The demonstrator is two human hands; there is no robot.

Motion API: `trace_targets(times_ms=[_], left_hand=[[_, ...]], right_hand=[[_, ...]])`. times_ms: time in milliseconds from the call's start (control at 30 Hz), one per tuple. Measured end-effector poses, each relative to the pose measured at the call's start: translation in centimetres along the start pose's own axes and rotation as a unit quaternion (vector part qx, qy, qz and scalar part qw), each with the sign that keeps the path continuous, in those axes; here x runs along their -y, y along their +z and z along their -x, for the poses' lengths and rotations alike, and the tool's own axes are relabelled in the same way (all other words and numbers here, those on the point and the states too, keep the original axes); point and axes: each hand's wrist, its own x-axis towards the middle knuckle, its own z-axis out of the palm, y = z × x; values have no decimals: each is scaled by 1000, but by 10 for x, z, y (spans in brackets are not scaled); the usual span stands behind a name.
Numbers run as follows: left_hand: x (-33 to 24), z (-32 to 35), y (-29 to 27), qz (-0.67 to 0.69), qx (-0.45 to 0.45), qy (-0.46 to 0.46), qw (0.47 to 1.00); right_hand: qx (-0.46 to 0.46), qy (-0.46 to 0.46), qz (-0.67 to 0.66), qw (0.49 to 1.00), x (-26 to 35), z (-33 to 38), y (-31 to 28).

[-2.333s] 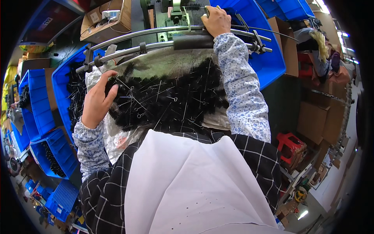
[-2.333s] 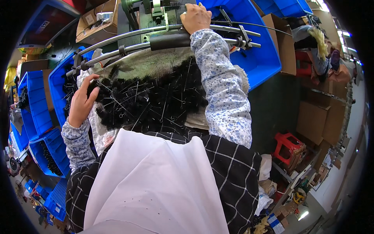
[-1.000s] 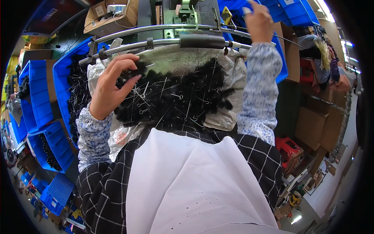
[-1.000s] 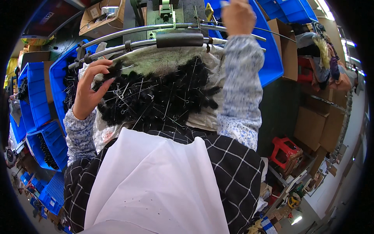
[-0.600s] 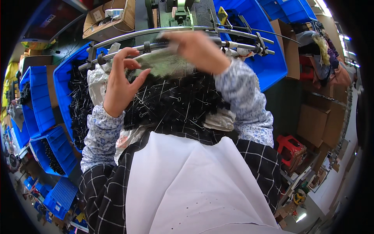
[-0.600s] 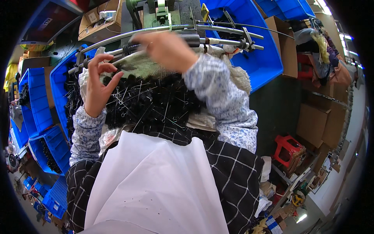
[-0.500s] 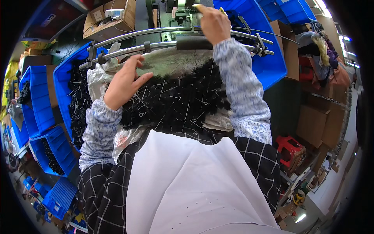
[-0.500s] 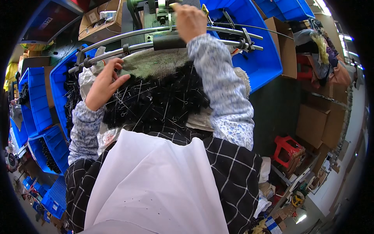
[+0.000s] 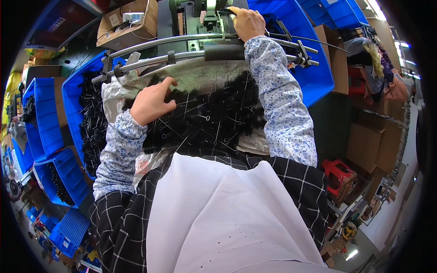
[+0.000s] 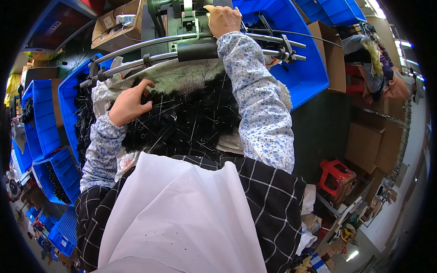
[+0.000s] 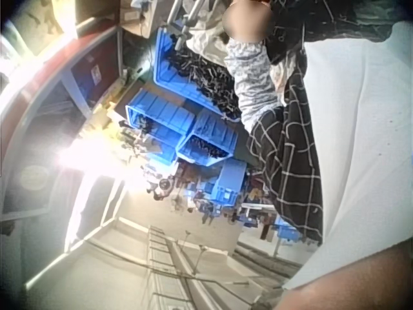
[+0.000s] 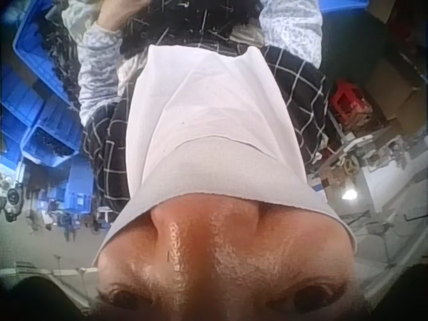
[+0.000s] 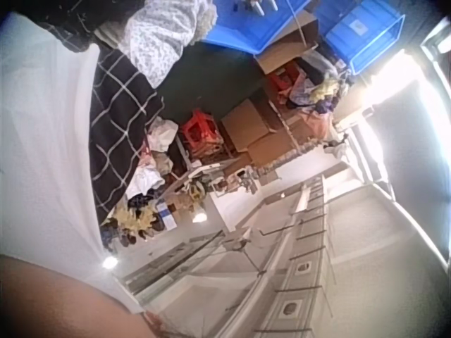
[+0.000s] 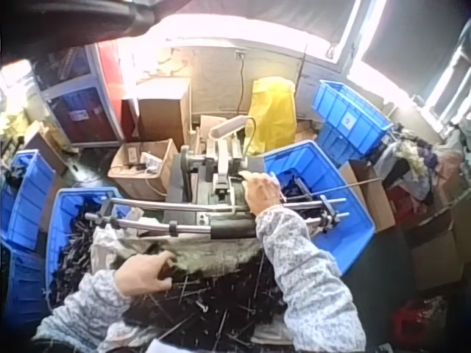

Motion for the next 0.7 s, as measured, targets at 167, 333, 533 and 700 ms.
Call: trace_targets(times_ms=[167, 333, 533, 700], left_hand=[[-8, 7, -1, -34, -9, 9, 999], [-15, 9, -18, 65, 16, -17, 998], [-6, 14, -24, 97, -13, 28, 995], [-12, 17, -42, 83, -25, 1, 996]], right_hand=[[26, -11, -12, 1000, 9, -10, -6], [88, 103, 66, 989, 9, 1, -24], [65, 105, -5, 992, 6, 13, -4], [65, 98, -10, 993, 38, 4, 1]])
